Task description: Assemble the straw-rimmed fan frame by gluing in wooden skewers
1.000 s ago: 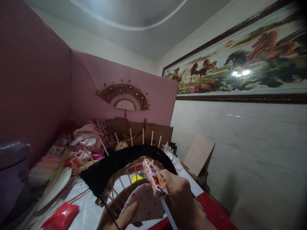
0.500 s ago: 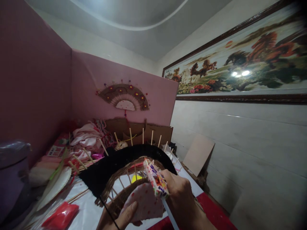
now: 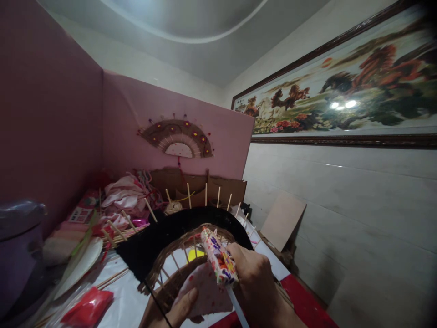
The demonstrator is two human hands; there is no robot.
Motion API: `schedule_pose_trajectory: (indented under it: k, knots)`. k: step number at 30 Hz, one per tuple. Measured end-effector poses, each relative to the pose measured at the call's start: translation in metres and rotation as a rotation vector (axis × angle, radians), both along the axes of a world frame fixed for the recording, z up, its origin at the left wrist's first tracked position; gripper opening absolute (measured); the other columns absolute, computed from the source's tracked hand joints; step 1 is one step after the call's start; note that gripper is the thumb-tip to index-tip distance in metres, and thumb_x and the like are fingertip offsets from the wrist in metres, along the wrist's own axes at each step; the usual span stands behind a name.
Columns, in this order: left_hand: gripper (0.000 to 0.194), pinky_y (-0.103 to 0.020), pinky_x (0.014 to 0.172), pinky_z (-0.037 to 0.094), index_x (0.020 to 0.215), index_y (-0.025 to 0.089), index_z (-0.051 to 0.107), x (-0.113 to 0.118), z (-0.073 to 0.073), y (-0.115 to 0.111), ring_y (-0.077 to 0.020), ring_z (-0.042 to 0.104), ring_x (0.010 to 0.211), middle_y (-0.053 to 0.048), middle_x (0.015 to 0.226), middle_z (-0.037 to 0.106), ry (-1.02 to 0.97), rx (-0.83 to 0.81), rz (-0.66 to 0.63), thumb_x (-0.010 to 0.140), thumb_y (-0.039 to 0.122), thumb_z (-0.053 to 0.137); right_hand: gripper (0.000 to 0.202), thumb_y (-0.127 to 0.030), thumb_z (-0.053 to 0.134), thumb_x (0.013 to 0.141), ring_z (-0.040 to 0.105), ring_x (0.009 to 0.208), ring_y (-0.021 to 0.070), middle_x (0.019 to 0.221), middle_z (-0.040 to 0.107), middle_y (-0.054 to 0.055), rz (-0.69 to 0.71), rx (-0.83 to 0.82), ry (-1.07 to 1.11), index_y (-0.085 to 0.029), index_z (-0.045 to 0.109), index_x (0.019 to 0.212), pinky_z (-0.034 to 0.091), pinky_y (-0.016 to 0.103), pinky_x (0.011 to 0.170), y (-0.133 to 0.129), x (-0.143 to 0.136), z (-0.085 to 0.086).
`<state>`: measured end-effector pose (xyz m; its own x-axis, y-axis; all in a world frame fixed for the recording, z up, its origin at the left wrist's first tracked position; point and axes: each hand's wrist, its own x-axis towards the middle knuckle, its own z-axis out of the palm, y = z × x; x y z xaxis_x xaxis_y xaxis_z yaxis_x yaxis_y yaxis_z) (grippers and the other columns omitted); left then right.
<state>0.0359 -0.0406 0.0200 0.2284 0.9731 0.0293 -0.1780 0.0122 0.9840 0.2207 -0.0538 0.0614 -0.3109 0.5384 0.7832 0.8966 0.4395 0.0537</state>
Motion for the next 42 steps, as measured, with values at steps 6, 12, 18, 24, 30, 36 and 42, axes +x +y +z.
schedule_pose_trajectory:
  k: [6,12,18,24,30,36,42]
  knots:
    - [0.062,-0.038,0.060,0.057,0.117,0.019,0.063,0.001,0.001,-0.002,-0.0245,0.066,0.055,-0.011,0.085,0.074,0.012,0.017,0.009,0.064,0.050,0.069,0.040,-0.042,0.022,0.095,0.050,0.049,0.0141,0.060,0.056,0.004,0.006,0.003,0.029,-0.019,0.045,0.071,0.026,0.025,0.048,-0.004,0.000,0.004]
    - [0.063,-0.036,0.062,0.056,0.120,0.016,0.061,0.000,0.000,-0.001,-0.0254,0.066,0.055,-0.009,0.065,0.072,0.062,0.062,-0.007,0.068,0.052,0.064,0.040,-0.039,0.021,0.095,0.052,0.050,0.0144,0.061,0.057,0.005,0.000,-0.008,0.011,-0.019,0.045,0.071,0.027,0.026,0.048,-0.004,0.002,0.004]
    - [0.065,-0.035,0.060,0.056,0.122,0.016,0.059,0.001,-0.001,0.000,-0.0233,0.065,0.054,-0.008,0.066,0.072,0.027,0.039,-0.029,0.068,0.051,0.066,0.041,-0.042,0.021,0.095,0.051,0.049,0.0142,0.060,0.056,0.004,-0.022,0.017,0.008,-0.019,0.046,0.071,0.026,0.026,0.047,-0.006,0.003,0.006]
    - [0.068,-0.037,0.058,0.056,0.119,0.015,0.061,0.000,-0.012,0.011,-0.0243,0.065,0.055,-0.011,0.069,0.072,-0.008,-0.031,-0.087,0.064,0.054,0.068,0.038,-0.039,0.025,0.094,0.053,0.051,0.0155,0.061,0.058,0.004,-0.023,0.003,0.020,-0.018,0.050,0.075,0.029,0.026,0.049,-0.006,0.005,0.004]
    - [0.071,-0.033,0.046,0.053,0.111,0.016,0.065,0.006,-0.030,0.034,-0.0209,0.062,0.048,-0.008,0.061,0.069,-0.142,-0.083,-0.256,0.054,0.057,0.073,0.029,-0.035,0.033,0.092,0.058,0.056,0.0167,0.068,0.063,0.004,0.009,0.042,0.059,-0.016,0.054,0.094,0.033,0.026,0.051,-0.006,0.005,0.002]
    - [0.072,-0.033,0.041,0.051,0.109,0.016,0.064,0.012,-0.032,0.034,-0.0231,0.061,0.047,-0.009,0.057,0.067,-0.238,-0.160,-0.198,0.050,0.055,0.076,0.026,-0.030,0.035,0.094,0.061,0.060,0.0164,0.075,0.066,0.007,-0.006,0.130,0.114,-0.014,0.056,0.098,0.038,0.026,0.055,0.000,0.010,-0.008]
    - [0.080,-0.041,0.047,0.053,0.118,0.012,0.057,0.005,-0.030,0.031,-0.0350,0.067,0.067,-0.019,0.081,0.071,-0.361,-0.301,-0.124,0.049,0.042,0.082,0.027,-0.030,0.036,0.094,0.062,0.059,0.0157,0.078,0.068,0.008,-0.042,0.181,0.135,-0.014,0.056,0.099,0.040,0.025,0.054,0.000,0.014,-0.008]
